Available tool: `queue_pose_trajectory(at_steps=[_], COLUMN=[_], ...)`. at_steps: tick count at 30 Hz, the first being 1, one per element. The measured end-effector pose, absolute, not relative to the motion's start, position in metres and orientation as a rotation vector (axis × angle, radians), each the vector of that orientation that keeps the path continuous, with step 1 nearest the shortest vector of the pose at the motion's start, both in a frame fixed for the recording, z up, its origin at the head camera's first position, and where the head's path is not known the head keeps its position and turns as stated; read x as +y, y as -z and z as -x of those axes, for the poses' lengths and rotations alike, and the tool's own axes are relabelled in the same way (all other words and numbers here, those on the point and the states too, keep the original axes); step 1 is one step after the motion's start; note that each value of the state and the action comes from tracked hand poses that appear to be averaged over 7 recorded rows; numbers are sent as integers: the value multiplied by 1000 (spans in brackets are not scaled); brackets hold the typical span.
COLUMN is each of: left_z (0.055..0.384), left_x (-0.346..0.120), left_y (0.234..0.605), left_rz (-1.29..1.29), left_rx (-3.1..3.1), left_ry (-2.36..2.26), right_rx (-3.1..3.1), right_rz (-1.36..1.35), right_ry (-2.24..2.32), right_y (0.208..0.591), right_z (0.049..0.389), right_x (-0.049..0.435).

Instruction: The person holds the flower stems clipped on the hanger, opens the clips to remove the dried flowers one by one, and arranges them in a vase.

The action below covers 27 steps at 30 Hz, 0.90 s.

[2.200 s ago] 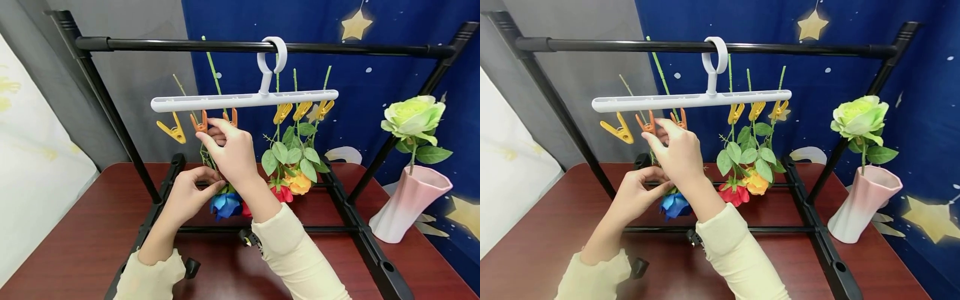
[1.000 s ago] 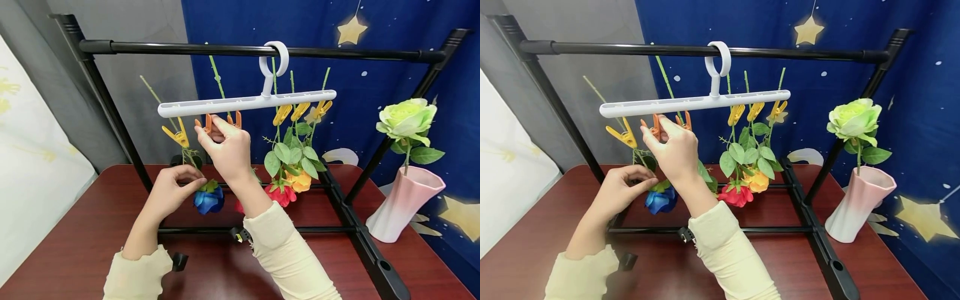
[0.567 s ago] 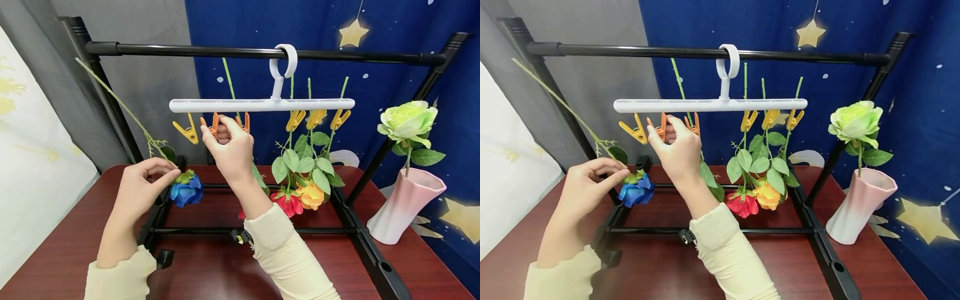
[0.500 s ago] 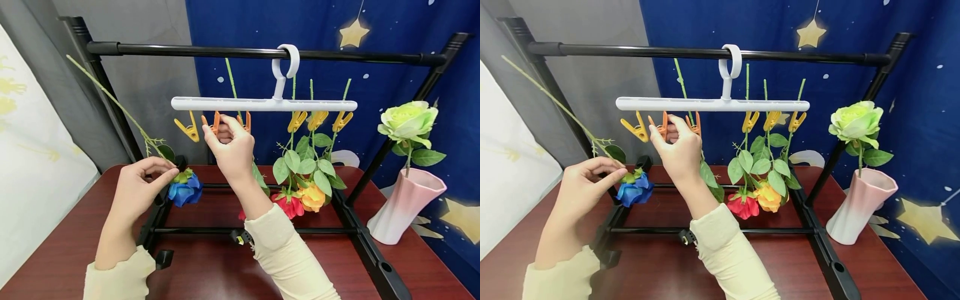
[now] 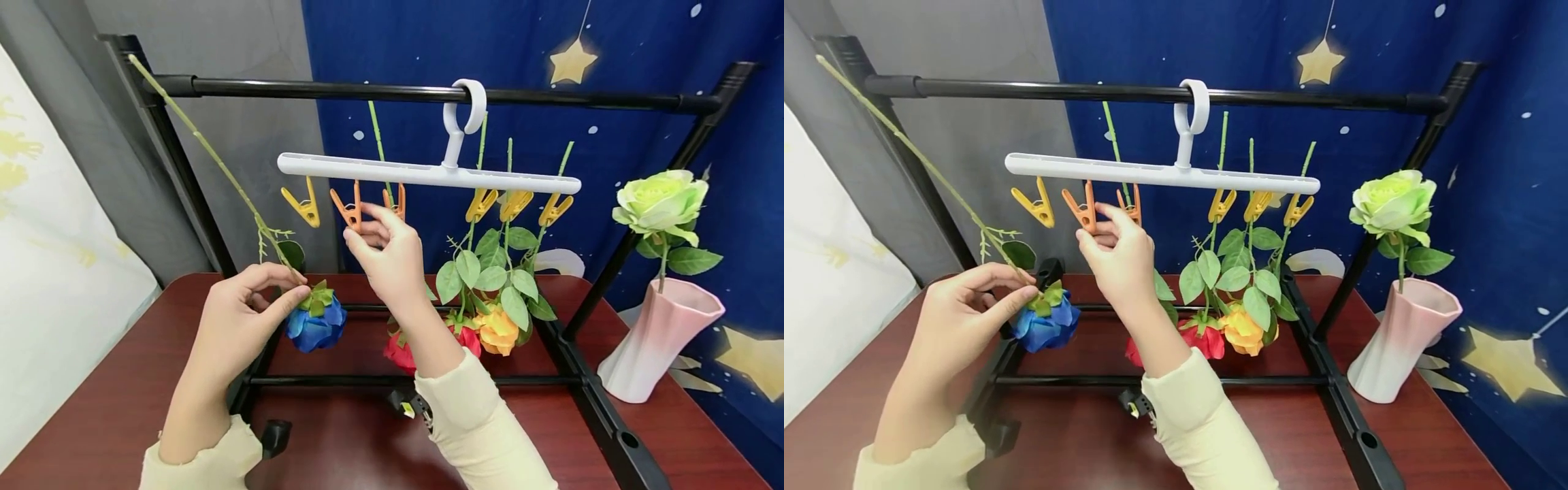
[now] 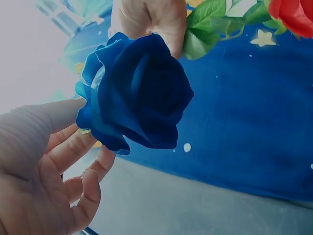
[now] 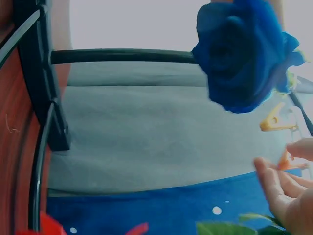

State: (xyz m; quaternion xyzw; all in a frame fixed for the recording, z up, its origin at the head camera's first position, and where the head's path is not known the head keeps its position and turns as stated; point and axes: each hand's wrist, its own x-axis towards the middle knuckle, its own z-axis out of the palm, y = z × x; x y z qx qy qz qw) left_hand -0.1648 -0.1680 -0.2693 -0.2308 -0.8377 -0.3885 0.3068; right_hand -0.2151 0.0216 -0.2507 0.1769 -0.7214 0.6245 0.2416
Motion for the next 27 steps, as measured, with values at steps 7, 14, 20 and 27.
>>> queue_pose_trajectory(at_steps=[7, 14, 20, 27], left_z=[156, 145, 136, 139], left_x=[-162, -155, -145, -131], left_y=[266, 265, 263, 270], left_rz=[616, 711, 843, 952], left_rx=[-2241, -2214, -2207, -2278], left_ry=[999, 1005, 1043, 1093], right_rx=[-1966, -1879, -1803, -1700], right_rz=[-505, -625, -774, -909], right_ry=[-1735, -1553, -1289, -1178], right_y=[249, 259, 271, 285], right_z=[185, 160, 141, 131], right_x=[31, 41, 56, 71])
